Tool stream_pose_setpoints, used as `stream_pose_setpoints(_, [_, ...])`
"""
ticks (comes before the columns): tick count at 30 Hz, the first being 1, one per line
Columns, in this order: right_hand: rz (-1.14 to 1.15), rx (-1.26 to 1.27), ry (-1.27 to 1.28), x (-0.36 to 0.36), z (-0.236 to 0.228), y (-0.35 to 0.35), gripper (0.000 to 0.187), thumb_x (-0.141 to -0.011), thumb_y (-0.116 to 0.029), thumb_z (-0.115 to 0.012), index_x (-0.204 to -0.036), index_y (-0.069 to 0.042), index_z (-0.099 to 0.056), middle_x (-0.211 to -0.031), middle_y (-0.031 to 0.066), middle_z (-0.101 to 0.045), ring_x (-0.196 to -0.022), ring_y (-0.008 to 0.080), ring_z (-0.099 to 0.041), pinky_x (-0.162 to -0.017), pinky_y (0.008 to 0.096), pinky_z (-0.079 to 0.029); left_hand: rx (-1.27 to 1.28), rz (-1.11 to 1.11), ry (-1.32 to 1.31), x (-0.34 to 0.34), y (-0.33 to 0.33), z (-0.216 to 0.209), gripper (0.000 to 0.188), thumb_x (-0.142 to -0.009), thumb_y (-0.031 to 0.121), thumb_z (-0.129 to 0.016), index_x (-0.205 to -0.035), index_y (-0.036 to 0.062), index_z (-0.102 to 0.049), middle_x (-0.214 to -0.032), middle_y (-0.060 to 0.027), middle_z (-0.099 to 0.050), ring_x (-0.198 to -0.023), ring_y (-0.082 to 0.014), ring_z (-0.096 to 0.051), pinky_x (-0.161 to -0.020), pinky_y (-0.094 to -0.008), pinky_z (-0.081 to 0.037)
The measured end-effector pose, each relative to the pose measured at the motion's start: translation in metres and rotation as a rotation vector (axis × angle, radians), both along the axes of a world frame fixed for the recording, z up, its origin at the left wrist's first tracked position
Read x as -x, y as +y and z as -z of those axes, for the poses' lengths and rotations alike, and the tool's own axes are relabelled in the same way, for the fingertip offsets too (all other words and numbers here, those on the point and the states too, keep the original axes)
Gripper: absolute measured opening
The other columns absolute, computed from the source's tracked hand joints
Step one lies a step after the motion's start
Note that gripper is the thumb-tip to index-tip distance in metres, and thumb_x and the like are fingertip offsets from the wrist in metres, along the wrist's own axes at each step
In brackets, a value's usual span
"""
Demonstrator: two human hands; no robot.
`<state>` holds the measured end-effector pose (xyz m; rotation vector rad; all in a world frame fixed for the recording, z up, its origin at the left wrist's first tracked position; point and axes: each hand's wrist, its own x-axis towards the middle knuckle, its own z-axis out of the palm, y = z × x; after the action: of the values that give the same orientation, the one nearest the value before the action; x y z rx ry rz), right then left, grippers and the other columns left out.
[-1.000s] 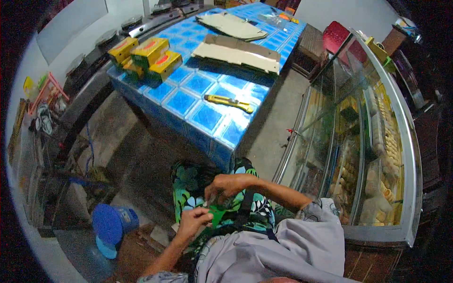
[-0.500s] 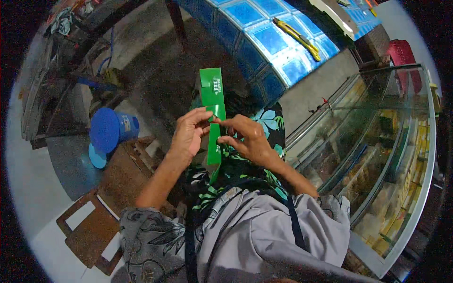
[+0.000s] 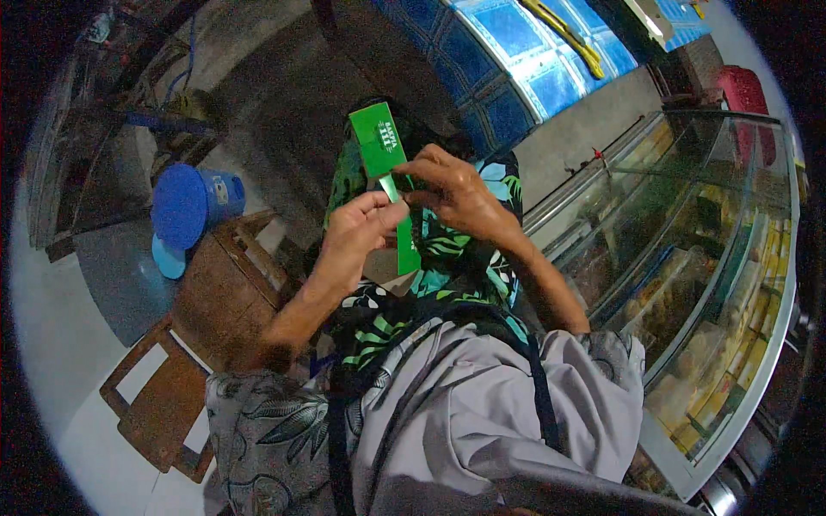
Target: The person assembles several cardboard takeout boxes by hand, folding the flaps and interlocking the tabs to form the box shape, then stacks the completed boxes on a table.
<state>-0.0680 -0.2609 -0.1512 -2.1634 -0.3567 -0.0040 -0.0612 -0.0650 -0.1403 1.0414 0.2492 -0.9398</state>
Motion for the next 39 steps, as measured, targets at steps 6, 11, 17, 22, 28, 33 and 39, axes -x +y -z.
stream_pose_setpoints(6, [-0.095,0.111,0.303,-0.013,-0.003,-0.014,0.034,-0.072,-0.014,-0.073,-0.103,-0.003,-0.062,-0.091,0.0142,-0.064,-0.083,0.0309,-0.062,-0.070,0.0374,-0.049,-0.122,0.007,-0.102,0.025,0.009,0.020,0.023,-0.077,0.003,-0.065,-0.099,-0.0044,-0.061,-0.087,-0.0073,-0.064,-0.074,-0.0104,-0.061,-0.068,-0.0246,-0.050])
stream_pose_setpoints(11, [0.007,-0.328,0.160,-0.013,-0.017,-0.023,0.024,-0.069,-0.016,-0.076,-0.084,0.000,-0.066,-0.082,0.0100,-0.062,-0.073,0.0230,-0.061,-0.065,0.0323,-0.047,-0.153,0.163,-0.075,-0.011,0.023,0.016,0.026,-0.077,0.003,-0.066,-0.100,-0.0051,-0.061,-0.085,-0.0089,-0.065,-0.075,-0.0133,-0.064,-0.070,-0.0260,-0.053])
stream_pose_setpoints(17, [-0.298,-0.150,0.081,-0.001,-0.007,-0.008,0.018,-0.063,-0.004,-0.074,-0.079,-0.002,-0.066,-0.076,0.0089,-0.056,-0.071,0.0240,-0.058,-0.060,0.0345,-0.045,-0.108,0.337,0.077,-0.017,0.024,0.027,0.020,-0.078,0.004,-0.065,-0.096,-0.0047,-0.062,-0.086,-0.0096,-0.066,-0.074,-0.0161,-0.065,-0.070,-0.0295,-0.054])
stream_pose_setpoints(22, [-0.384,-0.050,0.009,0.016,0.004,-0.002,0.015,-0.061,-0.006,-0.066,-0.075,-0.004,-0.062,-0.072,0.0109,-0.051,-0.067,0.0308,-0.056,-0.056,0.0396,-0.044,0.045,0.195,0.438,-0.004,0.028,0.040,0.017,-0.077,0.000,-0.064,-0.093,-0.0051,-0.060,-0.086,-0.0120,-0.064,-0.075,-0.0201,-0.064,-0.069,-0.0302,-0.054])
stream_pose_setpoints(28, [-0.421,-0.100,-0.012,0.021,0.005,0.002,0.016,-0.063,-0.006,-0.070,-0.077,-0.002,-0.064,-0.067,0.0083,-0.050,-0.064,0.0254,-0.054,-0.055,0.0351,-0.042,-0.075,0.122,0.225,0.001,0.026,0.005,0.018,-0.076,0.002,-0.063,-0.093,-0.0042,-0.059,-0.084,-0.0107,-0.064,-0.074,-0.0184,-0.064,-0.066,-0.0309,-0.054])
stream_pose_setpoints(33, [-0.386,-0.081,-0.070,0.022,0.005,0.010,0.016,-0.062,-0.007,-0.071,-0.076,-0.002,-0.064,-0.068,0.0076,-0.051,-0.064,0.0253,-0.055,-0.055,0.0352,-0.043,-0.184,0.166,0.247,0.002,0.038,0.014,0.026,-0.075,0.006,-0.066,-0.099,-0.0003,-0.058,-0.086,-0.0077,-0.064,-0.078,-0.0178,-0.064,-0.069,-0.0310,-0.053])
stream_pose_setpoints(39, [-0.261,-0.051,-0.116,0.031,0.015,0.014,0.015,-0.061,-0.011,-0.069,-0.072,-0.007,-0.059,-0.069,0.0070,-0.050,-0.063,0.0284,-0.056,-0.051,0.0392,-0.046,-0.167,0.039,0.300,0.009,0.034,0.006,0.013,-0.075,0.005,-0.067,-0.082,0.0002,-0.057,-0.075,-0.0093,-0.062,-0.065,-0.0169,-0.064,-0.057,-0.0306,-0.053])
